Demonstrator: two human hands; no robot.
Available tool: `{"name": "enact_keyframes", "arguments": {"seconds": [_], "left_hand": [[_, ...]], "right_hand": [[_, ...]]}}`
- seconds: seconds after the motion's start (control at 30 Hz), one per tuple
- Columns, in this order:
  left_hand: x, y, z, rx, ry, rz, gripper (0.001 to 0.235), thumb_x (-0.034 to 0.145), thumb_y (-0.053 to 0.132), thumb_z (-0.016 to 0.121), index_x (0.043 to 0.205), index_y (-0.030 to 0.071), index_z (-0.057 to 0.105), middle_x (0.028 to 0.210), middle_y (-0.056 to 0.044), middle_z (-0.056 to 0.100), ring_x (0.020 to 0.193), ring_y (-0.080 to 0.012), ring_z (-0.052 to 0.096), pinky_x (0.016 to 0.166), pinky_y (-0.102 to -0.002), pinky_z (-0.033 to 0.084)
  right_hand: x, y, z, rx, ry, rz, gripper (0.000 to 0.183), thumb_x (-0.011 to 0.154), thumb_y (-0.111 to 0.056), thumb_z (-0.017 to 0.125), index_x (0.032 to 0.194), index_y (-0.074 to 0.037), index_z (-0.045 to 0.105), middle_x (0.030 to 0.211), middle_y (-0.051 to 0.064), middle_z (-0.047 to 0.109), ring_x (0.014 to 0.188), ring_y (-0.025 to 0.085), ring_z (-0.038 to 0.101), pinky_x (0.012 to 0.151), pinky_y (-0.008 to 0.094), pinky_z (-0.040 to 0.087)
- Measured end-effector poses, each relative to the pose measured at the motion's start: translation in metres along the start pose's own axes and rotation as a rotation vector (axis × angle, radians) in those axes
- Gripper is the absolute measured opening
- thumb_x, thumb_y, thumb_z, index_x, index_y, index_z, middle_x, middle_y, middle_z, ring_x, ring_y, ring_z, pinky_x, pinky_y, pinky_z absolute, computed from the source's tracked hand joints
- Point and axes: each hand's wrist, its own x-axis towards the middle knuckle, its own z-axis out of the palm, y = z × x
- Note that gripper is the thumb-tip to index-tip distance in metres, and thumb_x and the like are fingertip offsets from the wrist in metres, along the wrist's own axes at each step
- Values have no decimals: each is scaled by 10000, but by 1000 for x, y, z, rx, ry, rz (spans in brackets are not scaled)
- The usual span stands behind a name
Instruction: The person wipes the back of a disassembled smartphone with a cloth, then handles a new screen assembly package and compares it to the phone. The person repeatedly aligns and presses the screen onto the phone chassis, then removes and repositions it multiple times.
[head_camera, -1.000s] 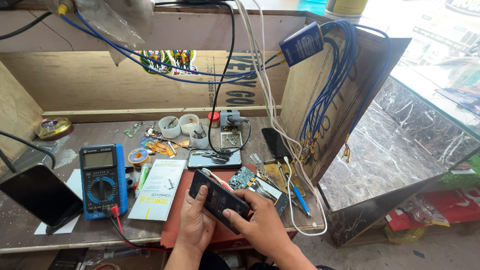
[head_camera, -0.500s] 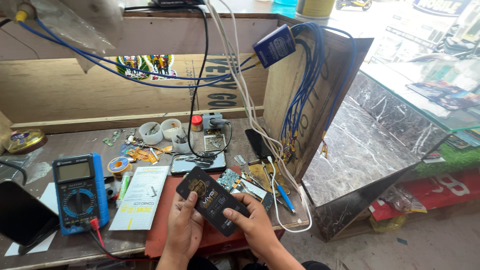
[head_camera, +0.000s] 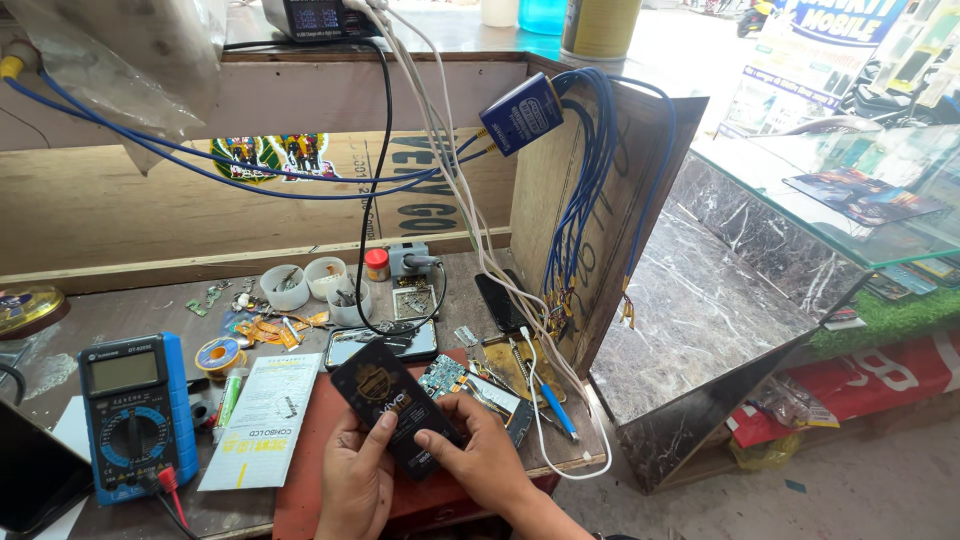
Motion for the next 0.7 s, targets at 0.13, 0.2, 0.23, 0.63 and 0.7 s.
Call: {"name": "enact_keyframes", "arguments": {"seconds": [0.13,0.2,0.23,0.63,0.7], "left_hand": [[-3,3,5,42,23,-55,280,949,21,633,1219,-42,599,1097,-137,714,974,-190,701,842,-336,588],[-4,4,7,64,24,-80,293,942,27,630,1228,-33,602,1097,-130,715,973,-181,701,849,-330,593],[-5,5,7,64,15,-76,295,943,28,629,1230,-32,601,1098,-130,714,973,-179,702,850,-330,593],[3,-1,2,87,-18,-84,320,946,36,619,1258,-27,593,1093,-128,714,964,-185,703,838,-349,598],[5,-1,1,95,-9,-83,322,948,33,620,1265,-21,596,1095,-125,712,970,-181,697,846,-354,592]], "right_hand": [[1,3,-1,118,15,34,315,928,-158,738,1174,6,630,1019,62,739,935,101,688,846,261,565],[-1,4,-3,94,27,25,329,928,-155,732,1198,3,629,1032,57,741,941,94,686,845,259,563],[-2,5,-3,82,32,19,337,928,-154,728,1210,1,628,1038,54,743,944,90,685,845,258,562],[-4,3,-1,26,39,-25,268,940,-109,719,1169,12,649,986,60,745,884,81,679,800,246,560],[-3,3,0,26,31,-36,250,943,-100,714,1158,8,645,987,51,739,886,75,675,807,242,558]]}}
